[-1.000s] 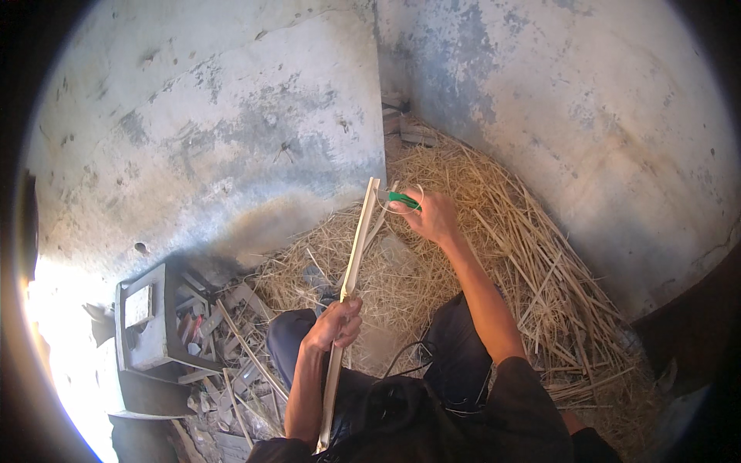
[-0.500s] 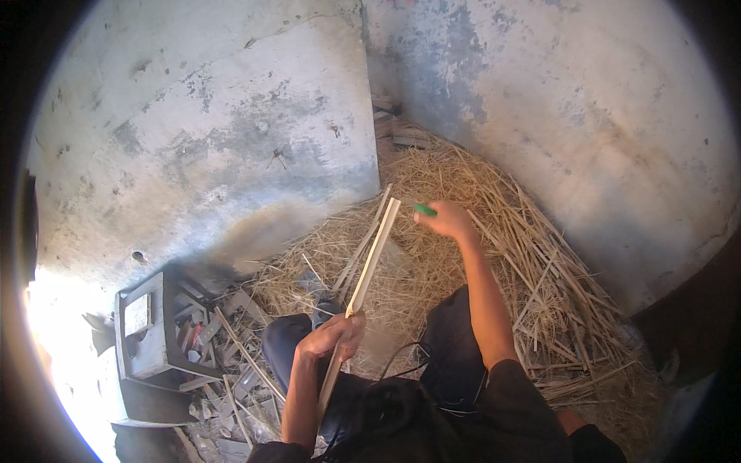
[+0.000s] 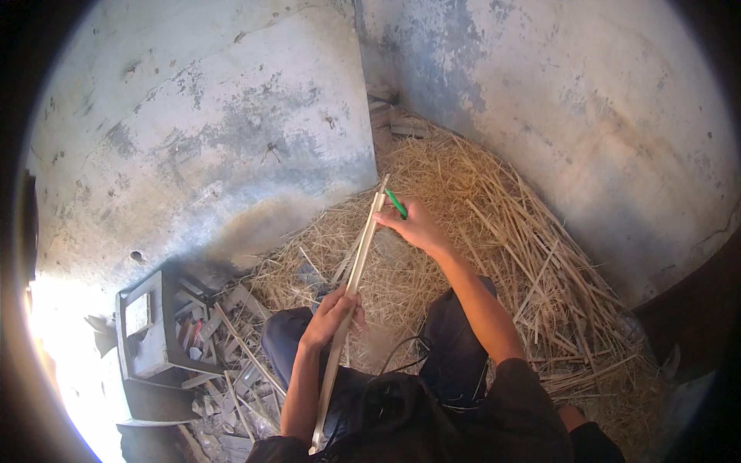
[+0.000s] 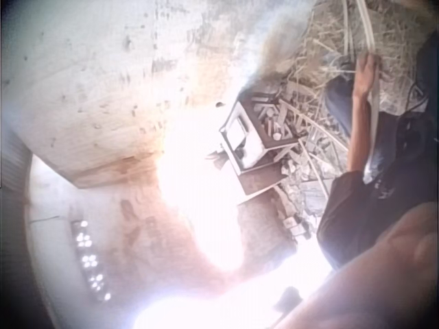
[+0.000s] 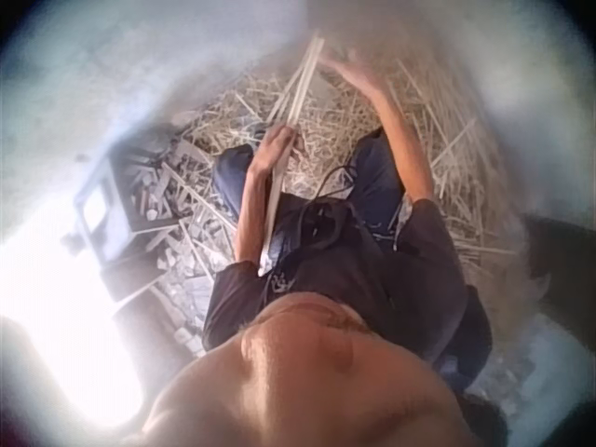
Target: The person sits on a straw-covered floor and uses a green utility knife to shave thin strips from a long, light-colored wooden stick. The person holds the stick with their left hand and repeatedly draws the knife along its length to remove the outer layer, creating a pile of wood shavings.
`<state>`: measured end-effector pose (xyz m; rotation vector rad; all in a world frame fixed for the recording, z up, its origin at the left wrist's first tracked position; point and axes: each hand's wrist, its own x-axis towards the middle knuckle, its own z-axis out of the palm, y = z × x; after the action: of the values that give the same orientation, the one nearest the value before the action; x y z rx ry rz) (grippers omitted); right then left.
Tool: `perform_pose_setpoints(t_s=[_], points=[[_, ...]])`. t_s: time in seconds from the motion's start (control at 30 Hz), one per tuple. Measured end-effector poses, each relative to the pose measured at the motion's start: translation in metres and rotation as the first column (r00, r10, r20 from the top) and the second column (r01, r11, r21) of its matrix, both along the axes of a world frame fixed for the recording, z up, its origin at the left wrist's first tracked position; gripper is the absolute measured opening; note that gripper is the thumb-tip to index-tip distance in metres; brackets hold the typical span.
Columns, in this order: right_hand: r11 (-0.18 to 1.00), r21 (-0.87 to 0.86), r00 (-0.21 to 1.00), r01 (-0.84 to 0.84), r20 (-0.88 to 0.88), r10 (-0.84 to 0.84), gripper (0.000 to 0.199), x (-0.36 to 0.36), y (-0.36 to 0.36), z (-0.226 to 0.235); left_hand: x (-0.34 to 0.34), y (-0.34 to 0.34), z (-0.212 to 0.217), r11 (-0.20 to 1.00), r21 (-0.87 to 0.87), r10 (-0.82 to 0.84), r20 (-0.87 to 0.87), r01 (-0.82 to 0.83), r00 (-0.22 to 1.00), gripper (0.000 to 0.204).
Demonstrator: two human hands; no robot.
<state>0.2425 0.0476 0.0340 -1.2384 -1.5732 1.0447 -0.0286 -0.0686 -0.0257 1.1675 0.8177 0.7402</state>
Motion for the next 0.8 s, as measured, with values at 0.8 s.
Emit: perform_pose_setpoints(t_s=[0.8], points=[[0.979,-0.141,0.977,-0.149,-0.173,0.124,0.047,-0.011,-0.004,-0.003,-0.002,-0.004,0.008,0.986,-0.143,-0.076,0.103,0.091,0.992,0.05]])
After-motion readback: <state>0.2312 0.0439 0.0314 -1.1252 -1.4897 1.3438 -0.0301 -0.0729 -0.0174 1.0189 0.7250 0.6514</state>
